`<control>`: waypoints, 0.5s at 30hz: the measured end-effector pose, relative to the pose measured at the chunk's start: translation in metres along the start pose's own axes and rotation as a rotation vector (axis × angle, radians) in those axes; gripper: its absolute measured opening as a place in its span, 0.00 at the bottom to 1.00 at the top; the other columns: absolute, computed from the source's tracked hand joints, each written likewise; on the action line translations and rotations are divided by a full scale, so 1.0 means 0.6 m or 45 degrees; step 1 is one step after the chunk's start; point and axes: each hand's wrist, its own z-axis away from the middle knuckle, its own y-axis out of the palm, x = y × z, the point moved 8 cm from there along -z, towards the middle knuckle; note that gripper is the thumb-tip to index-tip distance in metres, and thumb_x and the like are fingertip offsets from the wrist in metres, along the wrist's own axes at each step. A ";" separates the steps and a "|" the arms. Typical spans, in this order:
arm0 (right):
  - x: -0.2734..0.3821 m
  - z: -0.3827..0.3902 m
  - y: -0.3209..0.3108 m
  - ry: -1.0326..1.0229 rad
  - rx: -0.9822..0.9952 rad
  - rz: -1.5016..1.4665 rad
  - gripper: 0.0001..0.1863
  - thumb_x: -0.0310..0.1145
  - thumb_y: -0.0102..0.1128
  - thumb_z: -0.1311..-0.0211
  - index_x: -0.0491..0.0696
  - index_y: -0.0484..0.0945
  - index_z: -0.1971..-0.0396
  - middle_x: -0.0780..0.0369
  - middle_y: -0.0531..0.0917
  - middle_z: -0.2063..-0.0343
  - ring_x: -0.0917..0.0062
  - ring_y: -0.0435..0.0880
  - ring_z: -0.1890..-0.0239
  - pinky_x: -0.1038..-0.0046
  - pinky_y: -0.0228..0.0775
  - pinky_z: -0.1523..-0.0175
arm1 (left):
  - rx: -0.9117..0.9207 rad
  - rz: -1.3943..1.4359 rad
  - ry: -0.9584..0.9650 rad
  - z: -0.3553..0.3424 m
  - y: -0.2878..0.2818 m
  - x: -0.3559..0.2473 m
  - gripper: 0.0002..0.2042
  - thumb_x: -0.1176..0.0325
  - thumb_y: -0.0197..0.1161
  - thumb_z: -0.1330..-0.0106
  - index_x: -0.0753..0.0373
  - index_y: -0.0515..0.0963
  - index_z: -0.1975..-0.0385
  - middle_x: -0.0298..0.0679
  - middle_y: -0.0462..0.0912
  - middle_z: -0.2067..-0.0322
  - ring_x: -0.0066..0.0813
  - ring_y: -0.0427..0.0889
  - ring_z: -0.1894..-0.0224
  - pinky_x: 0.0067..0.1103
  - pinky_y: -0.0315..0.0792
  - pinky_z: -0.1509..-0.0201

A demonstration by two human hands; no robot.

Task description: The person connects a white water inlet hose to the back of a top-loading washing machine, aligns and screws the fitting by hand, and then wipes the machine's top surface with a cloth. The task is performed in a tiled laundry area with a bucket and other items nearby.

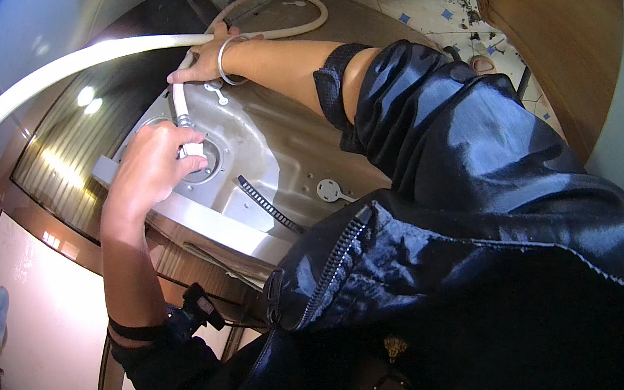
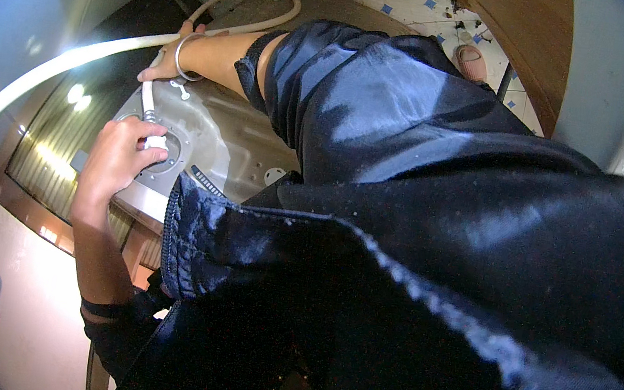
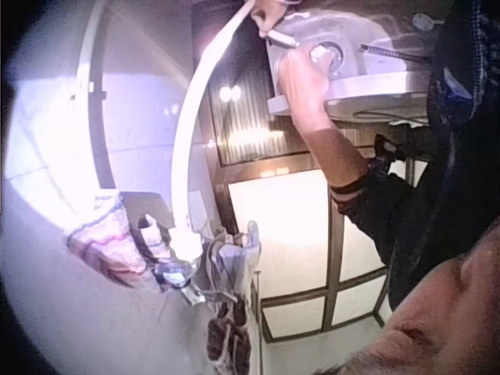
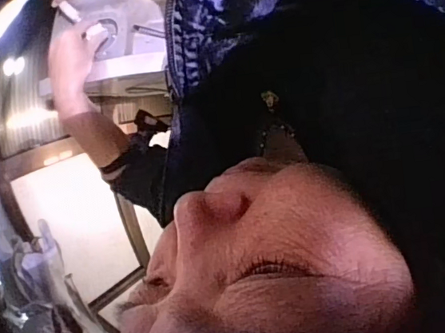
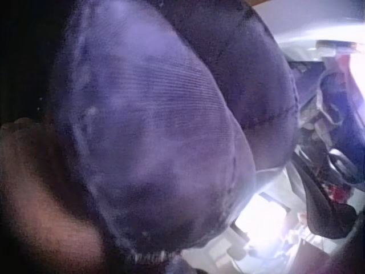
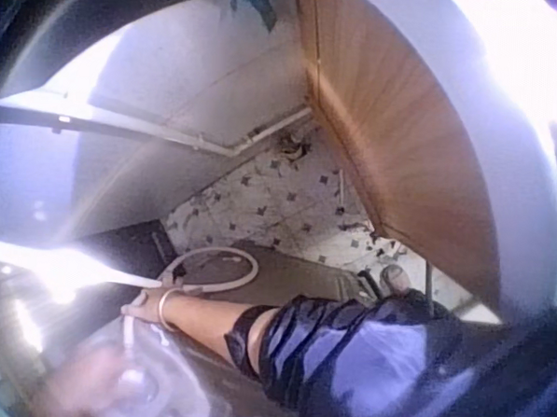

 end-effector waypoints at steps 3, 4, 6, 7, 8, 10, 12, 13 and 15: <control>-0.001 0.000 0.003 0.024 -0.056 -0.007 0.47 0.76 0.50 0.56 0.62 0.69 0.37 0.48 0.48 0.32 0.45 0.44 0.31 0.34 0.43 0.37 | 0.070 -0.132 0.018 -0.009 0.016 -0.008 0.18 0.73 0.71 0.50 0.66 0.82 0.57 0.51 0.83 0.66 0.45 0.83 0.64 0.31 0.75 0.57; 0.000 0.000 0.005 0.032 -0.068 0.007 0.44 0.74 0.50 0.54 0.63 0.71 0.39 0.49 0.51 0.33 0.46 0.46 0.31 0.36 0.46 0.38 | 0.064 -0.152 -0.006 -0.009 0.016 -0.008 0.19 0.73 0.71 0.50 0.67 0.81 0.55 0.52 0.83 0.65 0.45 0.84 0.63 0.31 0.75 0.57; 0.001 0.001 0.008 0.043 -0.092 -0.027 0.43 0.73 0.50 0.53 0.63 0.71 0.39 0.50 0.52 0.33 0.46 0.46 0.31 0.35 0.45 0.38 | 0.068 -0.177 -0.044 -0.006 0.017 -0.010 0.22 0.73 0.70 0.49 0.68 0.78 0.52 0.53 0.83 0.64 0.45 0.84 0.62 0.31 0.75 0.56; 0.000 0.001 0.008 0.054 -0.092 -0.046 0.42 0.72 0.50 0.52 0.63 0.72 0.39 0.50 0.52 0.34 0.46 0.46 0.31 0.35 0.45 0.38 | 0.008 -0.065 -0.090 -0.002 0.012 -0.008 0.23 0.72 0.70 0.49 0.69 0.77 0.51 0.54 0.83 0.67 0.46 0.84 0.63 0.31 0.75 0.57; 0.002 0.001 0.008 0.041 -0.097 -0.045 0.42 0.72 0.50 0.52 0.63 0.72 0.39 0.50 0.52 0.34 0.47 0.46 0.31 0.35 0.45 0.38 | -0.084 0.042 -0.131 0.003 0.003 -0.006 0.25 0.71 0.71 0.49 0.71 0.76 0.50 0.54 0.82 0.70 0.47 0.84 0.65 0.32 0.75 0.59; 0.002 0.000 0.009 0.036 -0.071 -0.064 0.42 0.72 0.51 0.52 0.63 0.72 0.39 0.50 0.53 0.34 0.47 0.46 0.31 0.34 0.45 0.39 | -0.157 0.115 -0.168 0.009 -0.006 -0.003 0.27 0.71 0.71 0.49 0.74 0.73 0.48 0.55 0.81 0.72 0.48 0.84 0.67 0.32 0.75 0.60; 0.001 0.000 0.007 0.045 -0.077 -0.057 0.43 0.72 0.51 0.52 0.63 0.71 0.39 0.50 0.53 0.34 0.48 0.46 0.31 0.35 0.45 0.38 | -0.115 0.074 -0.198 0.009 -0.004 0.001 0.30 0.72 0.72 0.50 0.76 0.71 0.46 0.55 0.81 0.73 0.47 0.84 0.67 0.31 0.75 0.61; 0.001 -0.001 0.007 0.050 -0.078 -0.049 0.43 0.72 0.51 0.53 0.63 0.71 0.39 0.50 0.53 0.34 0.48 0.46 0.31 0.36 0.45 0.38 | -0.077 0.052 -0.184 0.007 -0.002 0.001 0.31 0.71 0.72 0.50 0.76 0.70 0.46 0.53 0.81 0.72 0.43 0.84 0.67 0.30 0.75 0.61; 0.001 -0.001 0.007 0.069 -0.084 -0.046 0.44 0.73 0.51 0.54 0.63 0.70 0.38 0.50 0.53 0.34 0.48 0.46 0.31 0.36 0.46 0.38 | 0.003 0.053 -0.218 0.002 0.002 0.008 0.32 0.71 0.73 0.52 0.76 0.70 0.45 0.49 0.81 0.72 0.37 0.83 0.69 0.28 0.75 0.62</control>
